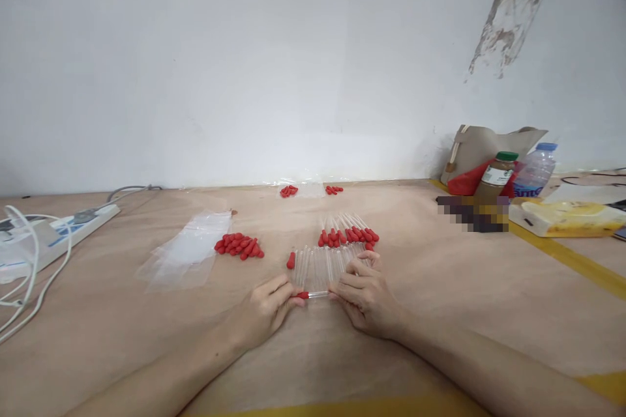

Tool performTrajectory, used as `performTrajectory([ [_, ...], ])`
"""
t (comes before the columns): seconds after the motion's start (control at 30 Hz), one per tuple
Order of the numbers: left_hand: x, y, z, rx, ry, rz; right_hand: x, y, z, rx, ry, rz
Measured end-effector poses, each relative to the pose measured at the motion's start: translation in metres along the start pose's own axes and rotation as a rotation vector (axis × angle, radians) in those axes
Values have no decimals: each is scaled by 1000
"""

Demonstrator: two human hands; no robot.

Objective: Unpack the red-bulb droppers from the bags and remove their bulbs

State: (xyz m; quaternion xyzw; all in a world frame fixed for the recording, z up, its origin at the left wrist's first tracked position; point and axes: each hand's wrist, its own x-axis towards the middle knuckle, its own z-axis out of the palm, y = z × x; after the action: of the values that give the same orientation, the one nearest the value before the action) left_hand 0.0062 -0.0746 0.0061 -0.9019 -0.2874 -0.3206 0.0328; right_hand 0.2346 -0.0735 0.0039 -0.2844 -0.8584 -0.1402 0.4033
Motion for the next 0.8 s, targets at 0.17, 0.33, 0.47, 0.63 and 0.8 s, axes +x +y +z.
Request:
performTrajectory([
  [0.17, -4, -3, -5, 25, 24, 8, -3, 6, -9, 32, 1, 6],
  [0.33, -6, -13, -13, -12, 218, -158, -5, 36, -21, -7, 117, 314],
  [0.47, 0, -20, -16, 53, 261, -310, -3, 46, -17, 38, 132, 470],
  [0.63, 4, -27, -21, 100, 248, -437, 8, 31, -15, 6, 198, 422],
  [0.8, 3, -26, -21, 7, 267, -509, 26, 22, -4, -138, 163, 183],
])
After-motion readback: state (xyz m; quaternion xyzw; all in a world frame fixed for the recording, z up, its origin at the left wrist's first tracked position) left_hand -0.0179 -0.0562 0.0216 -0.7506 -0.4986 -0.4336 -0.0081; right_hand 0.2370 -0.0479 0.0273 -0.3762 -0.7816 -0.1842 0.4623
